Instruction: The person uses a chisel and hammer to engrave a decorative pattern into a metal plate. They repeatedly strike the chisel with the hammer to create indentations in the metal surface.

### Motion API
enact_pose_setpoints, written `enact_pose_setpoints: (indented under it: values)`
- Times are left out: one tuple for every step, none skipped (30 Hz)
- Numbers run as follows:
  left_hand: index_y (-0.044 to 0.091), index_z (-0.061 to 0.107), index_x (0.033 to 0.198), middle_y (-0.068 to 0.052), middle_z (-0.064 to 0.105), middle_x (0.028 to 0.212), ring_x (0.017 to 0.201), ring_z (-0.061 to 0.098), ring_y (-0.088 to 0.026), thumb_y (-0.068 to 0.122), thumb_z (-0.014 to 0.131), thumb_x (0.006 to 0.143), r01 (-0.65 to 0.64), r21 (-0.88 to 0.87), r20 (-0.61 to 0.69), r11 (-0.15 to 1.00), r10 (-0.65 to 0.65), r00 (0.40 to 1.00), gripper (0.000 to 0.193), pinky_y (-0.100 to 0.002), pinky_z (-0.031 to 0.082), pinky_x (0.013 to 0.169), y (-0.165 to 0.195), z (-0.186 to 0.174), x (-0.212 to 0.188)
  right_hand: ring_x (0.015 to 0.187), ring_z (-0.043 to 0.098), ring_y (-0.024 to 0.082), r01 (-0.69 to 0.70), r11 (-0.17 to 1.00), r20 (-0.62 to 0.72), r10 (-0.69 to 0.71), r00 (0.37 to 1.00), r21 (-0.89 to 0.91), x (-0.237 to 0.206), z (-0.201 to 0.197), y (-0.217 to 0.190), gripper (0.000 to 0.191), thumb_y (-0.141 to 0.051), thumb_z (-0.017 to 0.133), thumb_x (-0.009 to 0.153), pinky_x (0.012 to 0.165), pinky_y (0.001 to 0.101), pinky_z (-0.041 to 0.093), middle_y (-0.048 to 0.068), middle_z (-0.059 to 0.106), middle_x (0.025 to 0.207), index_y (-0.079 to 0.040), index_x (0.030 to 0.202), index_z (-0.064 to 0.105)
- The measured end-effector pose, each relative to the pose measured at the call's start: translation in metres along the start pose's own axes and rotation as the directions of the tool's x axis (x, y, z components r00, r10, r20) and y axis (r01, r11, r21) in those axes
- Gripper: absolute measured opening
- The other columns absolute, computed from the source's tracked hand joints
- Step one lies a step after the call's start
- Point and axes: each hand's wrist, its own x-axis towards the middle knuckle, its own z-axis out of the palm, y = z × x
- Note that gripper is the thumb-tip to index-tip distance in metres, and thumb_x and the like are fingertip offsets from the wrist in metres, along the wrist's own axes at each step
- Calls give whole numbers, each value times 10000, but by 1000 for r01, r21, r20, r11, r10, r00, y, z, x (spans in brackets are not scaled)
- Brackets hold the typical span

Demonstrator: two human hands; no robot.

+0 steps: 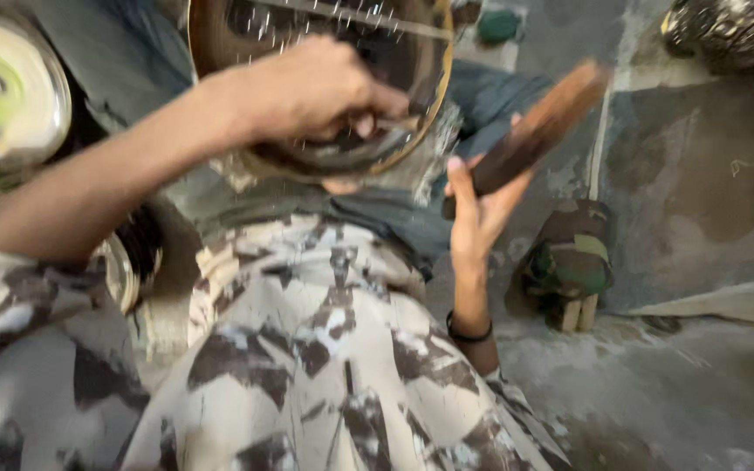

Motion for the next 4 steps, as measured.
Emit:
enact_pose_setpoints:
  values:
    - [182,701,1350,-99,768,856,718,733,-304,-24,723,747,44,-27,19,999,-44,999,637,-444,548,613,0,2,-3,915,609,215,154,961,135,-126,983,-228,-3,-7,-3,709,-87,747,967,826,351,536,140,615,1116,-73,1568,370]
    - [191,691,1381,-92,769,849,712,737,-289,-39,712,779,77,-33,36,997,-76,997,645,-438,550,615,0,-2,-2,1060,644,218,335,851,290,-228,929,-405,3,-15,-5,657,-77,739,1015,915,337,562,146,657,1238,-93,1576,397]
    - [174,696,1360,-105,765,866,742,734,-304,-20,723,760,68,-28,-14,997,-68,998,631,-434,556,643,-1,-3,-4,1089,652,215,386,824,320,-265,910,-414,7,-15,-5,628,-67,732,1048,945,330,570,153,658,1313,-93,1579,397]
    - [157,702,1338,-118,760,883,772,730,-319,-2,735,742,58,-30,-61,998,-59,996,619,-430,562,671,-1,-3,-8,1117,659,213,435,796,350,-300,887,-421,11,-16,-4,600,-57,726,1081,975,323,578,161,658,1389,-92,1581,397]
